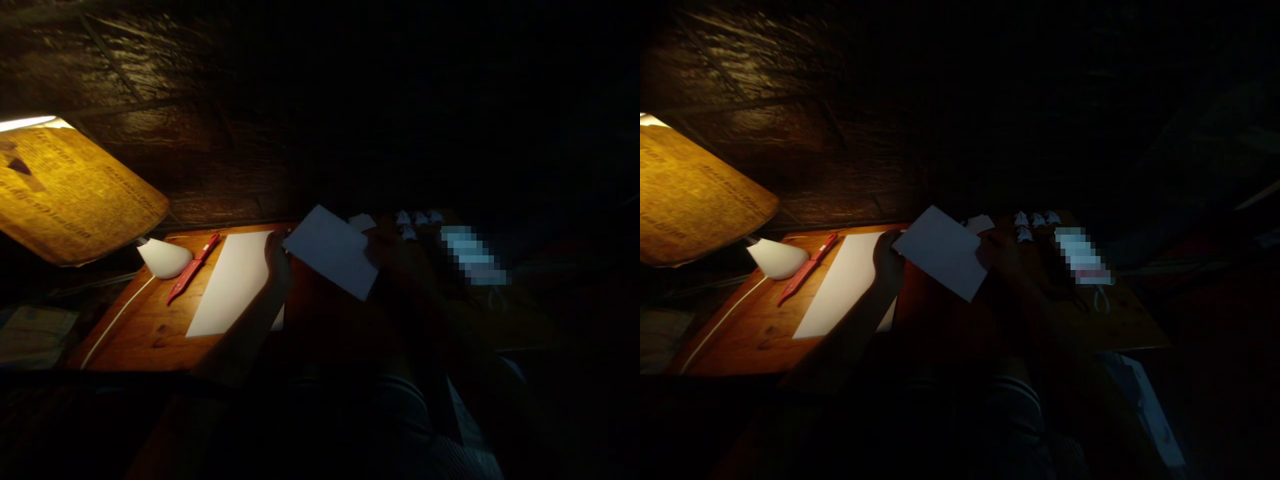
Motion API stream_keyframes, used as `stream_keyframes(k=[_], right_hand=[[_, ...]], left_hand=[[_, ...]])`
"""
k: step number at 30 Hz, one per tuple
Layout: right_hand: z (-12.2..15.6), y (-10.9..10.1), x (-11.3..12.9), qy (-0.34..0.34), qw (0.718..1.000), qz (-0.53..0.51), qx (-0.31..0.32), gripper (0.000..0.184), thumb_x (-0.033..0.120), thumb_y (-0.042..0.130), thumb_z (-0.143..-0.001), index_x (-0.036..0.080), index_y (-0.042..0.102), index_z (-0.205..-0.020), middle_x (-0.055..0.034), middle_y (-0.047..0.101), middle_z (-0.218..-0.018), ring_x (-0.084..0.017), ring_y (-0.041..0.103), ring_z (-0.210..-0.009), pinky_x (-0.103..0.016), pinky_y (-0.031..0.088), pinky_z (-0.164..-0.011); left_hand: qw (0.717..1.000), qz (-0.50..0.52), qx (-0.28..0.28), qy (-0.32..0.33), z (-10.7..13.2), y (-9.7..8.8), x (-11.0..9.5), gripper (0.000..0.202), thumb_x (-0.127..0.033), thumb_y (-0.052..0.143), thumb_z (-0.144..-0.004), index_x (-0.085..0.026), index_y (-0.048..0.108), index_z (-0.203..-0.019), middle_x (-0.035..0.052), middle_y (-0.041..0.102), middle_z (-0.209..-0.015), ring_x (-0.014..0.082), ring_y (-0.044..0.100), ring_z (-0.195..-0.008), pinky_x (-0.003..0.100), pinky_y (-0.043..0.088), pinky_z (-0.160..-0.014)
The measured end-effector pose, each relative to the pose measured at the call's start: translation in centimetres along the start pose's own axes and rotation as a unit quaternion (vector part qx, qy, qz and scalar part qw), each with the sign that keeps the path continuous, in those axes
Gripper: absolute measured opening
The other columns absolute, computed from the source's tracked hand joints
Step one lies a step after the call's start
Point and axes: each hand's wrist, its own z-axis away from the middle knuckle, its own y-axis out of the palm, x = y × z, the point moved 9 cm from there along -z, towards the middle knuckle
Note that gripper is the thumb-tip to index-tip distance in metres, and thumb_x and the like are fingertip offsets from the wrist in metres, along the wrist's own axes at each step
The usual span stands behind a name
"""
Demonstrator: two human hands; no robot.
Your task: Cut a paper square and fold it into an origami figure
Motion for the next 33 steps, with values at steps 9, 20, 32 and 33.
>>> stream_keyframes(k=[9,20,32,33], right_hand=[[0.1,2.0,0.1,-0.129,0.967,0.211,0.068,0.02,0.023,0.058,-0.084,0.024,0.078,-0.087,-0.0078,0.078,-0.093,-0.027,0.07,-0.091,-0.042,0.053,-0.087],[1.4,3.9,2.1,-0.264,0.911,0.292,0.121,0.02,0.027,0.061,-0.089,0.021,0.076,-0.101,-0.0122,0.074,-0.11,-0.028,0.065,-0.107,-0.048,0.049,-0.099],[2.2,4.8,1.6,-0.282,0.882,0.336,0.169,0.033,0.022,0.068,-0.081,0.018,0.073,-0.113,-0.0137,0.07,-0.121,-0.03,0.062,-0.113,-0.047,0.048,-0.101],[2.2,4.8,1.5,-0.279,0.881,0.342,0.169,0.033,0.022,0.069,-0.081,0.018,0.073,-0.114,-0.0137,0.069,-0.122,-0.03,0.062,-0.113,-0.047,0.048,-0.101]], left_hand=[[0.831,-0.382,0.281,0.292,5.7,6.4,-3.1,0.036,-0.035,0.065,-0.086,-0.024,0.067,-0.12,0.0119,0.064,-0.131,0.0321,0.053,-0.131,0.048,0.035,-0.116],[0.676,-0.532,0.412,0.299,8.0,7.7,3.9,0.058,-0.035,0.059,-0.093,-0.019,0.049,-0.147,0.0172,0.046,-0.158,0.0382,0.034,-0.151,0.06,0.021,-0.123],[0.642,-0.577,0.408,0.298,8.2,7.6,4.5,0.06,-0.035,0.06,-0.092,-0.016,0.048,-0.147,0.0204,0.045,-0.157,0.0421,0.036,-0.148,0.06,0.026,-0.121],[0.637,-0.582,0.407,0.301,8.3,7.6,4.5,0.06,-0.035,0.059,-0.092,-0.015,0.047,-0.148,0.0205,0.045,-0.157,0.0418,0.036,-0.148,0.059,0.026,-0.121]])
